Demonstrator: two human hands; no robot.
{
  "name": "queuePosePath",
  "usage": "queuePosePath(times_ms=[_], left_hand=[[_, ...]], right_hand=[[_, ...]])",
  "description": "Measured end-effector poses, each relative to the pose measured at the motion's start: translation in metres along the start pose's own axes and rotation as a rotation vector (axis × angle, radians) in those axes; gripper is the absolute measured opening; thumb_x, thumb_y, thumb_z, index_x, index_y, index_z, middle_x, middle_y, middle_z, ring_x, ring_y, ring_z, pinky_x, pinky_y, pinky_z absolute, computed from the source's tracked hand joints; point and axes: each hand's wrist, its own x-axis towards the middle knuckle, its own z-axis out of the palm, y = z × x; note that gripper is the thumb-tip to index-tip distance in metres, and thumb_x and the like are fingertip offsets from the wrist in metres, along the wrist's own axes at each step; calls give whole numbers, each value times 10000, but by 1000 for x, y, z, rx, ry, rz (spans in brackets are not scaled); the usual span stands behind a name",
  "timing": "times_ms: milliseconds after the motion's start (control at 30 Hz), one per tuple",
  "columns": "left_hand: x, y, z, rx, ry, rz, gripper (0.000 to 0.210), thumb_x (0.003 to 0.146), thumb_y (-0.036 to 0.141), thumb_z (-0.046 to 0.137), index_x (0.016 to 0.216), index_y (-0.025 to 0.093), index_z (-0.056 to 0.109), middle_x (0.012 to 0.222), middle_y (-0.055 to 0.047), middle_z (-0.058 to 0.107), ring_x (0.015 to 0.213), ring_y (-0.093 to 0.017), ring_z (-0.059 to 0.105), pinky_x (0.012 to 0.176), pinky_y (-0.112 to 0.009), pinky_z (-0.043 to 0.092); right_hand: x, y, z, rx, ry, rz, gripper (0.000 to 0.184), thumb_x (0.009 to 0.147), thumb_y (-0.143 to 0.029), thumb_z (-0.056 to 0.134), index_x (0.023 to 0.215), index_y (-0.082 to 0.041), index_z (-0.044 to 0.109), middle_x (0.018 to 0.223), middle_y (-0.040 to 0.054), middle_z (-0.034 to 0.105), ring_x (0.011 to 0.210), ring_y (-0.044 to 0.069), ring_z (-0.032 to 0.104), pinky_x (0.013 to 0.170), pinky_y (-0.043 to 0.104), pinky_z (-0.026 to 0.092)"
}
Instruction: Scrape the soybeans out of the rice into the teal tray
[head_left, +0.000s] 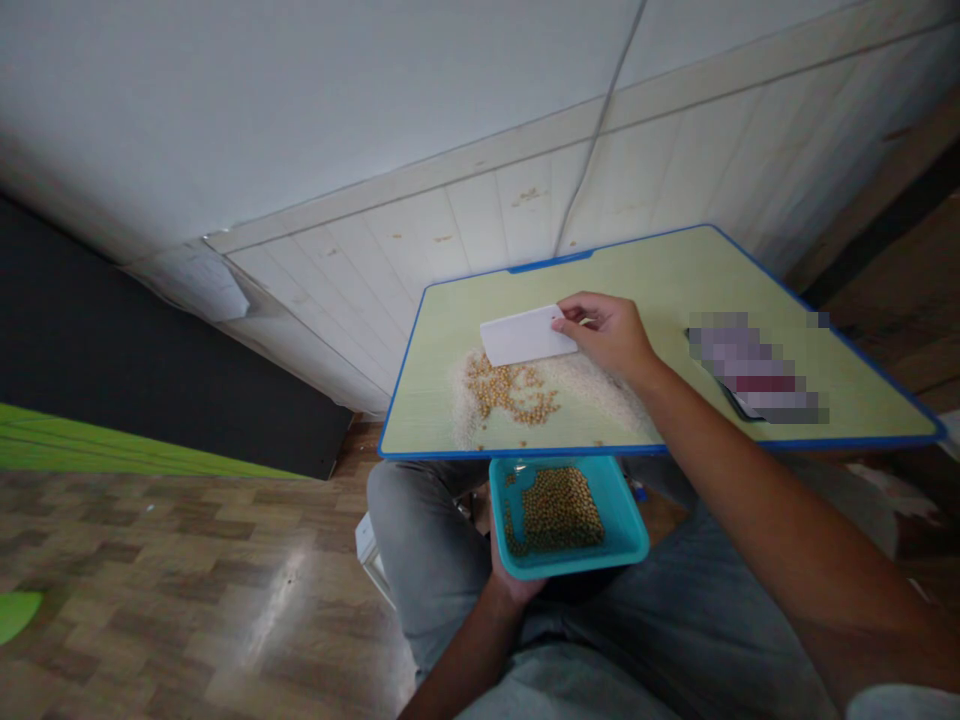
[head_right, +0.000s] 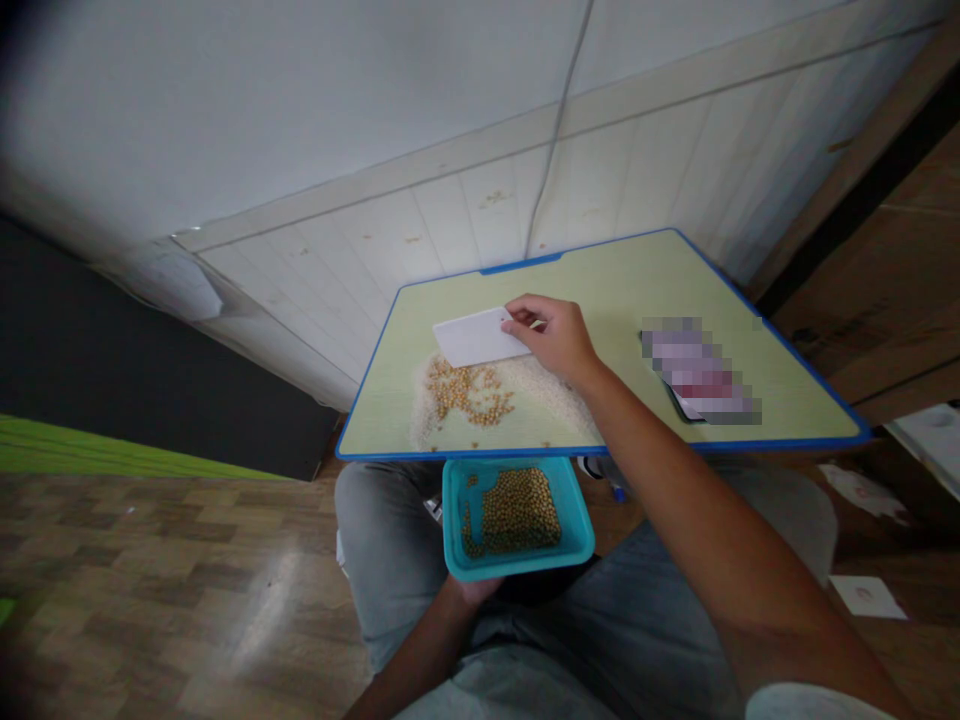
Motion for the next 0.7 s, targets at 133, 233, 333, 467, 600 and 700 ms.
queuePosePath(times_ms=[133,233,333,467,600,700], left_hand=[[1,-1,-5,1,-2,5,794,1146,610,190,1157,307,924,1260,26,900,1239,-192,822,1057,-307,630],[2,-1,-10,17,-22,12,699,1132,609,292,1194,302,917,1320,8,883,1301,-214,799,1146,-343,600],[3,-2,-15,40,-35,14,626,1111,623,378,1207,317,915,1360,-8,872,1307,-214,793,1127,-336,603],[6,-4,-17,21,-19,15,667,1113,652,348,1200,315,917,1342,-5,878,1299,-215,798,1079,-325,620],[8,-5,-20,-29,-2,13,702,1108,657,335,1203,275,916,1326,-31,883,1278,-237,808,1110,-367,623],[7,-5,-22,-9,-23,14,686,1122,603,319,1221,268,909,1350,-40,873,1297,-245,803,1127,-394,617]], right_hand=[[0,-1,-2,36,-79,5,278,760,-466,910,839,-213,822,825,28,778,767,188,665,683,322,502],[1,-1,-3,39,-43,-8,233,764,-430,893,834,-218,828,794,17,771,738,179,654,657,312,478],[1,0,-1,23,51,-24,182,774,-381,882,858,-227,834,816,20,785,765,192,688,671,320,520],[0,1,3,-28,151,-51,147,795,-332,865,904,-237,843,852,24,802,801,208,728,712,347,590],[-2,-1,5,-65,138,-97,97,821,-295,838,898,-238,850,904,41,830,819,220,755,766,386,629],[-4,-4,4,-83,51,-116,58,836,-276,839,881,-242,854,934,49,844,843,222,768,810,402,645]])
